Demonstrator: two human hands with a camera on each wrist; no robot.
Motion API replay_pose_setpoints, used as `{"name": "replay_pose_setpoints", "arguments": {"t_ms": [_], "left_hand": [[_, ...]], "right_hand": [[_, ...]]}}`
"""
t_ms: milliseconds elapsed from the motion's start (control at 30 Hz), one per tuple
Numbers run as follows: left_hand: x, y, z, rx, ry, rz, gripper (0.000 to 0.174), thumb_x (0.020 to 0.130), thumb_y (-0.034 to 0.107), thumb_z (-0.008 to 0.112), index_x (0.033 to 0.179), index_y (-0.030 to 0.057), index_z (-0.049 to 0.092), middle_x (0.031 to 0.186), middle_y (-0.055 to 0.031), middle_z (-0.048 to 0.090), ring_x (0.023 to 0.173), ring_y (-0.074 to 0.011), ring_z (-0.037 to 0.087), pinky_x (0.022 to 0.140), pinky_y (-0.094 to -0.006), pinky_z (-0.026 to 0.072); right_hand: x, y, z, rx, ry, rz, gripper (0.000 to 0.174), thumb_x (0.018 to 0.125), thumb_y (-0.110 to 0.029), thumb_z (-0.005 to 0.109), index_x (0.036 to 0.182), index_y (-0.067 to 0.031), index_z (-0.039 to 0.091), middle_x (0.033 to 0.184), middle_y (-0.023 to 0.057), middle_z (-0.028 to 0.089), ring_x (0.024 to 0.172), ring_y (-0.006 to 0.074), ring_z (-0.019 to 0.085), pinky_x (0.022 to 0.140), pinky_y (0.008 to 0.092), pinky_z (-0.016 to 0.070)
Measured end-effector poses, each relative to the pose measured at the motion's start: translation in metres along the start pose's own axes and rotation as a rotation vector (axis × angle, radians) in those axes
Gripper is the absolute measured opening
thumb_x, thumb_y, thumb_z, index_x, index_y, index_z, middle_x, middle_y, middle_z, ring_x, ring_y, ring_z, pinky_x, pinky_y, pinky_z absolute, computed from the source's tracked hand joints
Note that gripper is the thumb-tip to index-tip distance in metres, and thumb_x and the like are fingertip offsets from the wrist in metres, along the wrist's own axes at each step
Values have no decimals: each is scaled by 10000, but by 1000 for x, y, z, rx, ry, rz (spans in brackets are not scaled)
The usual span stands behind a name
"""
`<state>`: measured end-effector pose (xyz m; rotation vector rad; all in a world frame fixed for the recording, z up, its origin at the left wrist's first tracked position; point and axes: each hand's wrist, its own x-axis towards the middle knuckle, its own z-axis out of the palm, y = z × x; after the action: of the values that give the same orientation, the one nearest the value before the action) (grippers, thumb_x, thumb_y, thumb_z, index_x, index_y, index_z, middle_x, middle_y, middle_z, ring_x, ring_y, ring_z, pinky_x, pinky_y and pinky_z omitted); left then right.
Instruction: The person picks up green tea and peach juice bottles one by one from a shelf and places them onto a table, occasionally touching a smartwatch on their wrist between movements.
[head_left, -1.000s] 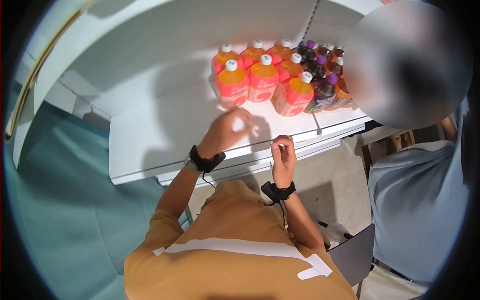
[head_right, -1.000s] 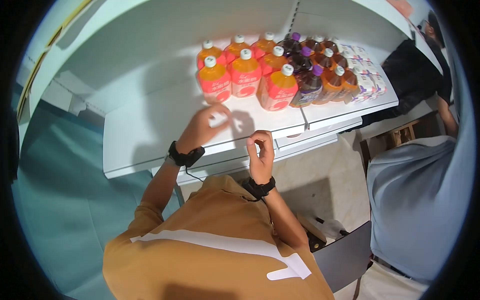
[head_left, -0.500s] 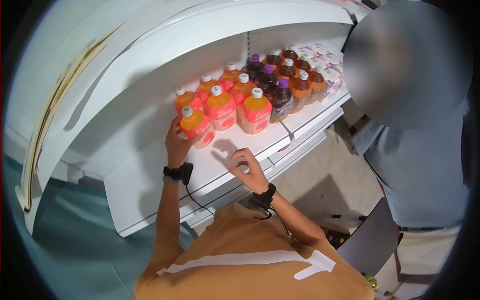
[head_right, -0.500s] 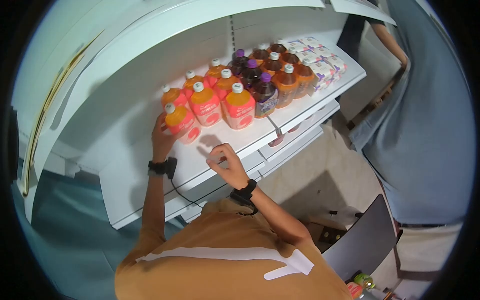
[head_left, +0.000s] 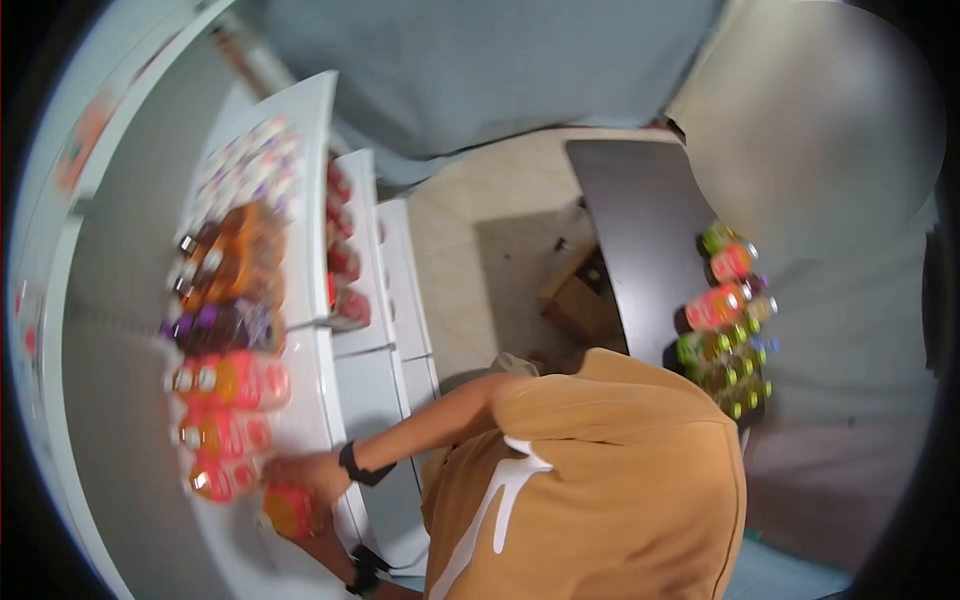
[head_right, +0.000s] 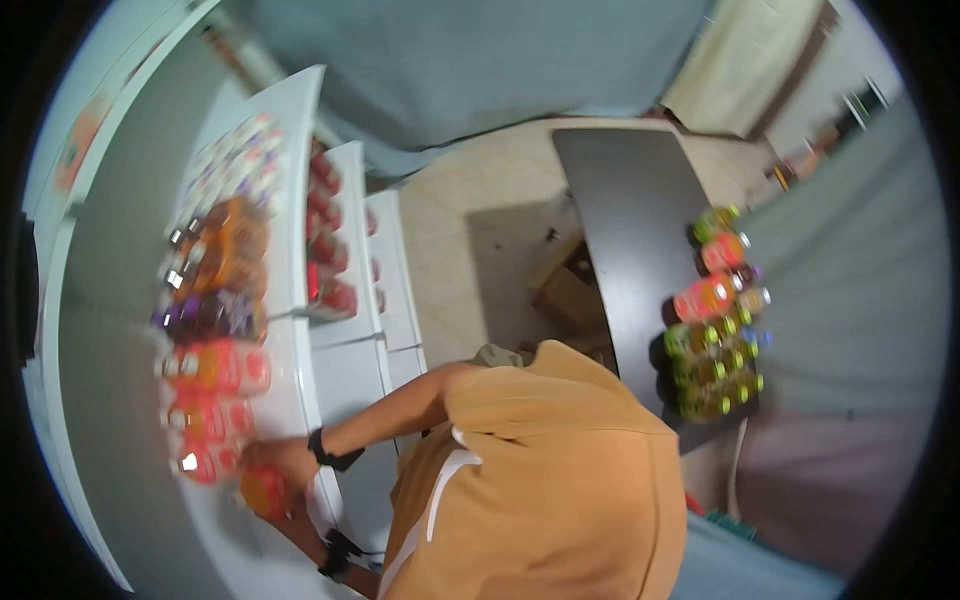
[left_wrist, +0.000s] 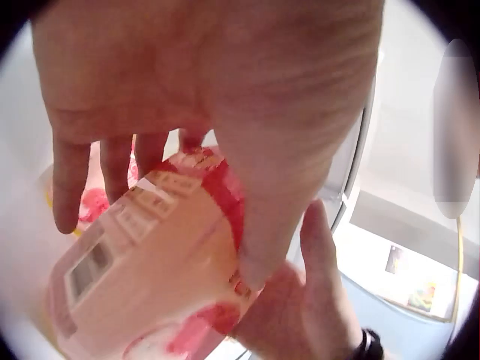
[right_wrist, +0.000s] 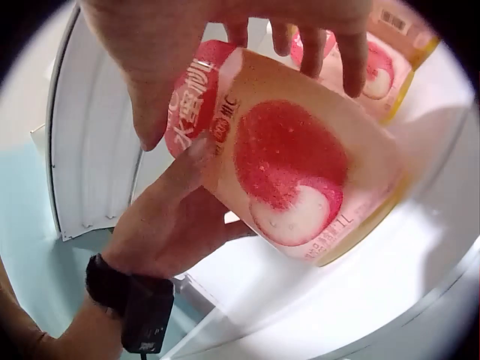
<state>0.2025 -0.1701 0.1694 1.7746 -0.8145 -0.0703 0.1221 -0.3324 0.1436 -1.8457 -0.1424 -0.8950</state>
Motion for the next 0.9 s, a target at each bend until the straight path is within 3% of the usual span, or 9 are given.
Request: {"name": "replay_pose_setpoints", "arguments": {"t_ms": [33,100,267,300,400,467,500,800,900], "left_hand": [[-3,3,5,61,-12,61,827,640,72,917,1348,36,491,1259,-124,585,1186,-277,589,978,-420,525],[-6,11,15,184,-59,183,829,635,67,915,1347,31,491,1255,-125,586,1179,-274,590,975,-416,525],[-11,28,33,356,-331,412,834,622,54,910,1342,19,492,1246,-130,590,1163,-266,594,969,-406,526],[-13,33,39,329,-413,406,835,619,52,909,1342,16,492,1244,-130,591,1160,-264,595,968,-404,526],[-25,54,71,191,-688,321,848,603,47,913,1338,10,493,1225,-132,598,1134,-259,605,949,-396,534],[-40,74,101,82,-871,224,871,580,47,926,1334,8,493,1194,-133,610,1094,-253,620,916,-390,549],[-49,81,120,55,-918,152,843,535,15,921,1287,31,540,1192,-149,634,1061,-264,657,844,-382,584],[-132,114,275,-194,-1592,147,850,621,70,940,1318,36,456,1198,-112,609,1092,-210,617,916,-351,533],[-160,151,320,-98,-1770,352,829,642,84,938,1305,39,444,1214,-112,594,1117,-215,604,955,-357,509]], "right_hand": [[1,-10,-3,81,-123,152,1098,600,-552,906,1425,5,441,1408,243,481,1321,394,468,1117,460,381],[-8,-3,8,108,-32,210,1085,617,-555,888,1428,9,439,1397,249,492,1324,387,471,1118,455,382],[-53,-28,-33,8,58,135,1130,663,-533,884,1493,4,338,1371,259,515,1281,402,513,1093,458,413],[-67,-43,-49,-43,72,150,1081,667,-469,921,1464,-20,345,1344,214,540,1250,340,550,1049,430,454],[-125,-56,-81,345,120,260,964,664,-401,952,1379,-55,407,1288,146,578,1213,247,569,995,385,486],[-167,-80,-107,304,203,379,875,681,-350,956,1322,-85,423,1270,89,580,1192,177,560,949,353,501],[-188,-88,-116,239,237,412,872,692,-348,950,1330,-83,418,1277,86,576,1193,178,559,958,354,497],[-333,-168,-160,-51,749,727,855,713,-265,933,1369,-46,429,1280,106,581,1222,190,554,1012,337,468],[-375,-177,-170,-162,897,787,841,703,-257,931,1360,-45,450,1261,114,583,1202,220,567,1002,340,470]]}}
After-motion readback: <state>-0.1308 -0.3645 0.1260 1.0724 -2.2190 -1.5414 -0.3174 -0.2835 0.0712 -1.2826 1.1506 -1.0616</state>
